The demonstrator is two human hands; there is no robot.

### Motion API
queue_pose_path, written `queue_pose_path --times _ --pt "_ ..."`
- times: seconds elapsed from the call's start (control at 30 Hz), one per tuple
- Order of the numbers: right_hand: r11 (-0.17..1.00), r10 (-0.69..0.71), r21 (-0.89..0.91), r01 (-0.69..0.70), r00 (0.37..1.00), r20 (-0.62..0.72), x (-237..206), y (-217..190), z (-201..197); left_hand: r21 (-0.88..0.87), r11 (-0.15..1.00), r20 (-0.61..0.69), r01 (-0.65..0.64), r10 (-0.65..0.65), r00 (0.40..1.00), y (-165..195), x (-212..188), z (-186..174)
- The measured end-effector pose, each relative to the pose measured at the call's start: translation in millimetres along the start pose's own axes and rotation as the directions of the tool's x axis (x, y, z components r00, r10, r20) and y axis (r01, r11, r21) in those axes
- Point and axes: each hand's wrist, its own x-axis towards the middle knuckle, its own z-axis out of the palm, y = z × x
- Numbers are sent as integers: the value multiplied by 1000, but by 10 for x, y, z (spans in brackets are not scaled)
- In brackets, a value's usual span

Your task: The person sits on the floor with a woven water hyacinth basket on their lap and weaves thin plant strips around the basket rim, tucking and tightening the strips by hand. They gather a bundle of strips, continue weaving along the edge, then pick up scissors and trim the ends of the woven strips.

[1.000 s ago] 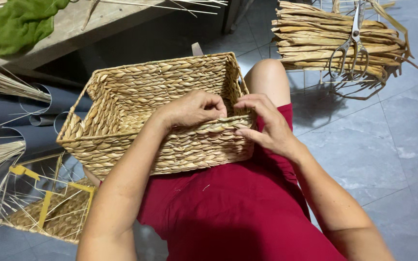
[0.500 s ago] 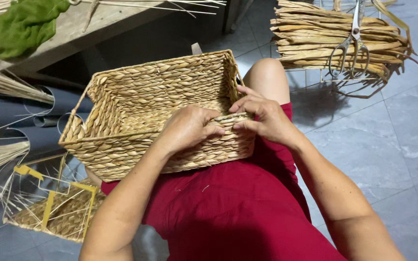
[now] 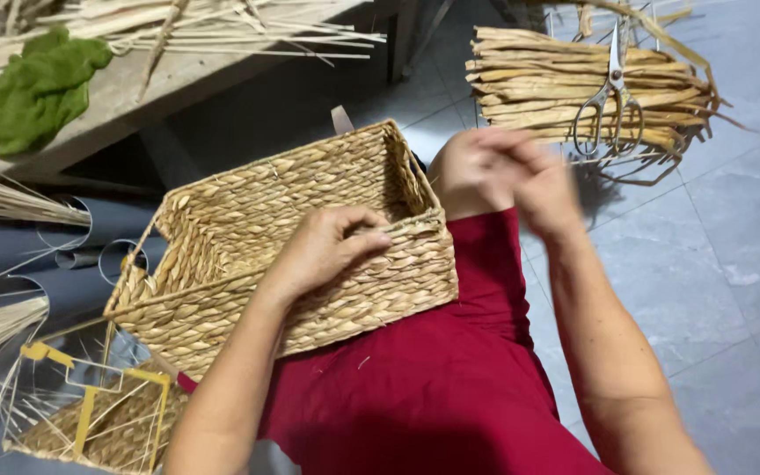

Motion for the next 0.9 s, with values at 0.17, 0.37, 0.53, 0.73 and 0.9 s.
queue_pose_path --times 0.17,0.37,0.53,0.73,0.9 --pt "923 -338 -348 166 781 -525 83 317 -1026 11 999 -99 46 -45 994 -24 -38 30" --pt "457 -450 -870 -185 795 -406 229 623 -1609 38 999 -204 -8 16 979 4 -15 26" --pt "453 -290 -844 -288 847 -445 265 716 -1581 -42 999 -252 -19 8 968 9 -44 49" --pt "609 -239 -741 -282 826 -511 357 658 -1645 -4 997 -298 -73 68 952 -16 -85 45" --pt "697 -379 -714 -63 814 -441 188 306 -1376 39 987 -334 -155 159 929 -15 -100 11"
